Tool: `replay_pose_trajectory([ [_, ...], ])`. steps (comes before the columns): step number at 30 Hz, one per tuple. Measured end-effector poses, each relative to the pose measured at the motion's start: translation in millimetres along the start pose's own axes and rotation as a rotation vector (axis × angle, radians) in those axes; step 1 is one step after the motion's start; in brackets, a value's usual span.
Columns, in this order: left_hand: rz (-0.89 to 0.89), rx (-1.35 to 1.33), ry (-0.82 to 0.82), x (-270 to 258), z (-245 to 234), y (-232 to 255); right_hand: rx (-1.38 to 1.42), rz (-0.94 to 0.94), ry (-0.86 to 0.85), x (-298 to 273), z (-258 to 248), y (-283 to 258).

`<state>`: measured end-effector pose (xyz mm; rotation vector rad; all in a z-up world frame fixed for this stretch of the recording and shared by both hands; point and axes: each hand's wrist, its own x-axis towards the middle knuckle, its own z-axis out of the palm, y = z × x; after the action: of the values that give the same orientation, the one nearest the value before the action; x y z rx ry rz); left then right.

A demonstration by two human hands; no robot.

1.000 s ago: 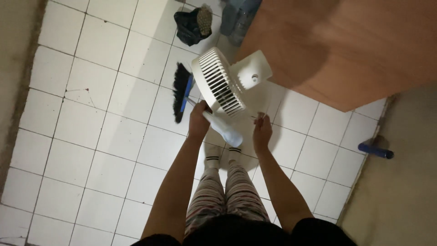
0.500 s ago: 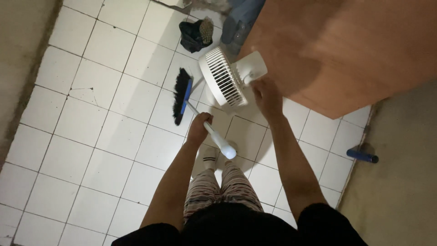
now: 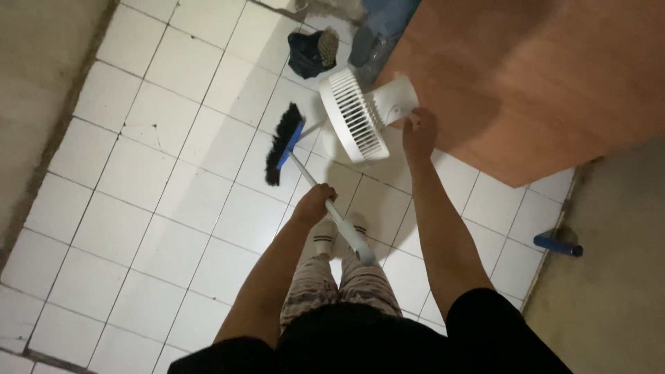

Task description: The person is sweeping a tiled floor using a broom.

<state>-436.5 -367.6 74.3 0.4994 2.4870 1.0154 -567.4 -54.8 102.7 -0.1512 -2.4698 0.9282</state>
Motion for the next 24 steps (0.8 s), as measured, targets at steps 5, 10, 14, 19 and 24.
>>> replay_pose_trajectory([
  [5, 0.083, 0.152, -0.087, -2, 20, -31, 0.154, 0.504, -0.459, -48, -44, -64],
  [10, 0.156, 0.252, -0.142, -11, 26, -20, -0.122, 0.409, -1.327, -106, -139, -145],
  [14, 0.184, 0.251, -0.133, -29, 49, 12, -0.140, 0.733, -1.491, -120, -227, -240],
  [19, 0.366, 0.227, 0.060, -47, 121, 68, -0.244, 0.595, -1.455, -151, -321, -265],
  [24, 0.465, -0.068, 0.285, -84, 138, 166, -0.660, 0.372, -1.179, -175, -399, -315],
])
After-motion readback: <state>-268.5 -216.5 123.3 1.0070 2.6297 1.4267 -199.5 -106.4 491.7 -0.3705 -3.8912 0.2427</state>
